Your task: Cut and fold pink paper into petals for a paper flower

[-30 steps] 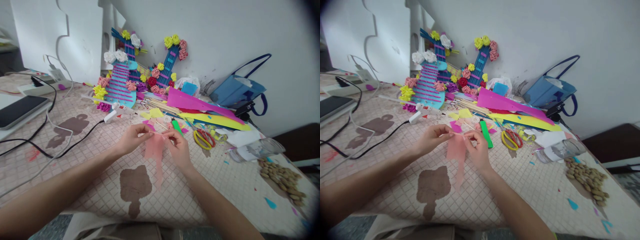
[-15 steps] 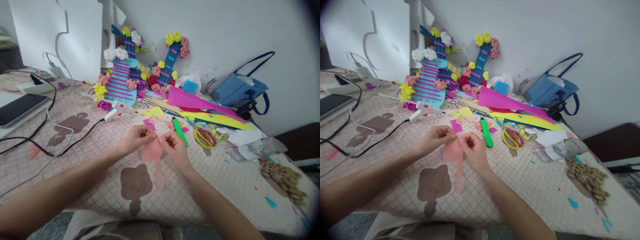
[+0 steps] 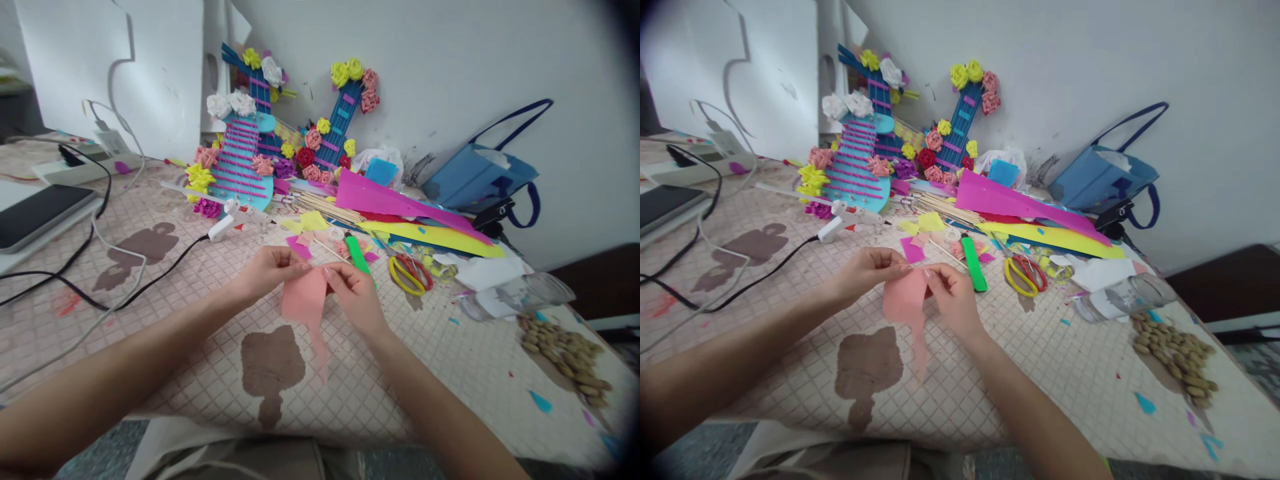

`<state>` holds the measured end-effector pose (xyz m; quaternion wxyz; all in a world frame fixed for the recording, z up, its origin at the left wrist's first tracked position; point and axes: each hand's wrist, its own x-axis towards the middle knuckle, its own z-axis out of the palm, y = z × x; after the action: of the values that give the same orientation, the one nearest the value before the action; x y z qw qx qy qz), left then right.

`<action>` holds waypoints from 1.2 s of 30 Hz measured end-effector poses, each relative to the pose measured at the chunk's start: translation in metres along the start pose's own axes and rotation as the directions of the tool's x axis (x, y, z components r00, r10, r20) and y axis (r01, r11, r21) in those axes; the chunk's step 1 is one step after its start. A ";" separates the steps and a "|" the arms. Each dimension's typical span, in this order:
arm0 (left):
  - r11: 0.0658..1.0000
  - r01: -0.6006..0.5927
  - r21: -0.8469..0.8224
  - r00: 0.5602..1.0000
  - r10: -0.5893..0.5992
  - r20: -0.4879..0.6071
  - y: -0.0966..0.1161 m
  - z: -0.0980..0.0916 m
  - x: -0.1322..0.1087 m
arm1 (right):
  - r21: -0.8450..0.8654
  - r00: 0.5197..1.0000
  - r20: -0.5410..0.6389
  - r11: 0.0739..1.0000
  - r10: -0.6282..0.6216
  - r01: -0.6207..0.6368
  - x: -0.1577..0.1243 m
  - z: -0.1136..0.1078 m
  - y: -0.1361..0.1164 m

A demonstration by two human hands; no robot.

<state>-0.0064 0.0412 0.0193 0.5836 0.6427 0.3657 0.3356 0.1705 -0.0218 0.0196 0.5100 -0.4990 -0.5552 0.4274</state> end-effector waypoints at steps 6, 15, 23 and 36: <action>0.998 0.023 -0.062 0.999 -0.025 -0.042 0.004 -0.001 0.001 | 0.087 0.977 0.150 0.982 0.152 -0.166 -0.003 0.004 0.001; 0.947 0.263 -0.185 0.960 -0.238 0.146 0.007 0.004 -0.001 | 0.225 0.961 -0.063 0.942 0.270 -0.250 0.006 0.000 0.012; 0.945 0.276 -0.176 0.959 -0.258 0.119 0.001 0.001 0.001 | 0.288 0.961 0.055 0.917 0.272 -0.276 0.005 0.000 0.009; 0.936 0.267 -0.228 0.962 -0.247 0.113 0.001 0.000 0.003 | 0.261 0.960 0.022 0.925 0.279 -0.275 0.006 0.000 0.015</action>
<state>-0.0049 0.0435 0.0199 0.7107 0.5271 0.3786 0.2715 0.1724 -0.0136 0.0061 0.5103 -0.5039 -0.4140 0.5606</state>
